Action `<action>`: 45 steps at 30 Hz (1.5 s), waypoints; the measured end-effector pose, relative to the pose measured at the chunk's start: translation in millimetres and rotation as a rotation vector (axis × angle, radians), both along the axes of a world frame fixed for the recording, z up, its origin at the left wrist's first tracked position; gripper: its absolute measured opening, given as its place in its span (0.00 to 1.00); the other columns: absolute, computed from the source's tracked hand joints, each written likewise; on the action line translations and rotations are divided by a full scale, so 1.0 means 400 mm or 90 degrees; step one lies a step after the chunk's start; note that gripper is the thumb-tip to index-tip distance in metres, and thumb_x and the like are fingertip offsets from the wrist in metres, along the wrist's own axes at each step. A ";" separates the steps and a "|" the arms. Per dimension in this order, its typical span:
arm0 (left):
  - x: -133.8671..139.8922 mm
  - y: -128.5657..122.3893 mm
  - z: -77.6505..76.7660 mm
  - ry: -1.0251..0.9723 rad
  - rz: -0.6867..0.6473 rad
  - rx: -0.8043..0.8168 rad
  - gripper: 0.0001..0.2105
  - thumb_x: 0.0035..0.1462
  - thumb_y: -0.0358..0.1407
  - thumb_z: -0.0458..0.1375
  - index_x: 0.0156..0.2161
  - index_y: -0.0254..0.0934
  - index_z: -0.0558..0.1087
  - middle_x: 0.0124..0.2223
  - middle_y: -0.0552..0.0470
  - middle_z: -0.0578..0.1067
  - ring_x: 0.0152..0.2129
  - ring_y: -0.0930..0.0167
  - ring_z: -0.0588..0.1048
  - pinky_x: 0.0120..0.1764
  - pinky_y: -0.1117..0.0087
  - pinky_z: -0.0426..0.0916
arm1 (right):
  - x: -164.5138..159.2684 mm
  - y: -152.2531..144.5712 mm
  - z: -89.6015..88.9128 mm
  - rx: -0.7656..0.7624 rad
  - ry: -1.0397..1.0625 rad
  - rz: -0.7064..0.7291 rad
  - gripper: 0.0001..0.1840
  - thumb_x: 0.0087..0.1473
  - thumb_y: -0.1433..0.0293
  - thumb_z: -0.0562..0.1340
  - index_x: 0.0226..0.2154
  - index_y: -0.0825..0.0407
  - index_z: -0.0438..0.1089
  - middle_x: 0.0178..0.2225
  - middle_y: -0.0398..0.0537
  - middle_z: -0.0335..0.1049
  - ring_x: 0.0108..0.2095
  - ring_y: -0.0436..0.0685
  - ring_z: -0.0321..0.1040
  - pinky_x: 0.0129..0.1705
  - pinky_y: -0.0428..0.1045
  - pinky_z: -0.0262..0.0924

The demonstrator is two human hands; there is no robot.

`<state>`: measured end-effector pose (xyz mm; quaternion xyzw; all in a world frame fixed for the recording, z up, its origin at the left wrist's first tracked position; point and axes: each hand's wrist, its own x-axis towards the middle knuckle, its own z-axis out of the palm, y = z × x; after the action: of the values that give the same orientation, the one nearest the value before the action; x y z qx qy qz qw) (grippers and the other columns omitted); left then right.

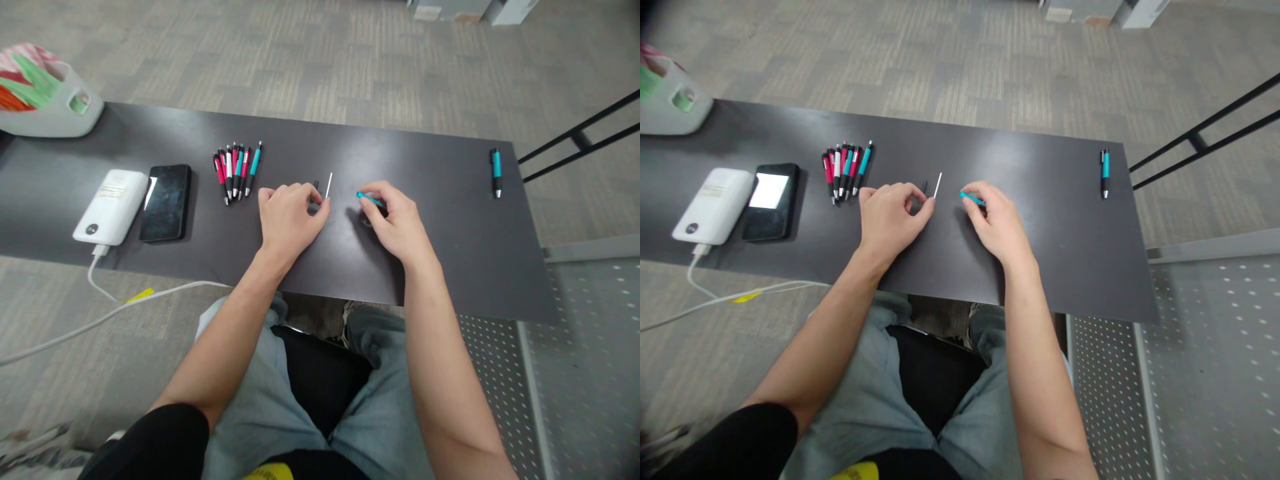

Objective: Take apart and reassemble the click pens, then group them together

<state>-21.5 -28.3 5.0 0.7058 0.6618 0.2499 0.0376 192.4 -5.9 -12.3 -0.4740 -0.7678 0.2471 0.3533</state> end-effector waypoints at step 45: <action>-0.027 0.034 0.008 -0.113 -0.144 0.013 0.06 0.65 0.34 0.58 0.43 0.46 0.77 0.44 0.54 0.79 0.46 0.62 0.75 0.56 0.57 0.55 | -0.038 -0.016 0.047 0.017 0.153 -0.170 0.23 0.70 0.48 0.54 0.56 0.43 0.69 0.39 0.50 0.71 0.33 0.59 0.71 0.39 0.57 0.69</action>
<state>-32.3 -14.7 8.2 0.7516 0.5693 0.3121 0.1164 177.3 -12.5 6.3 -0.5340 -0.6533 0.2429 0.4785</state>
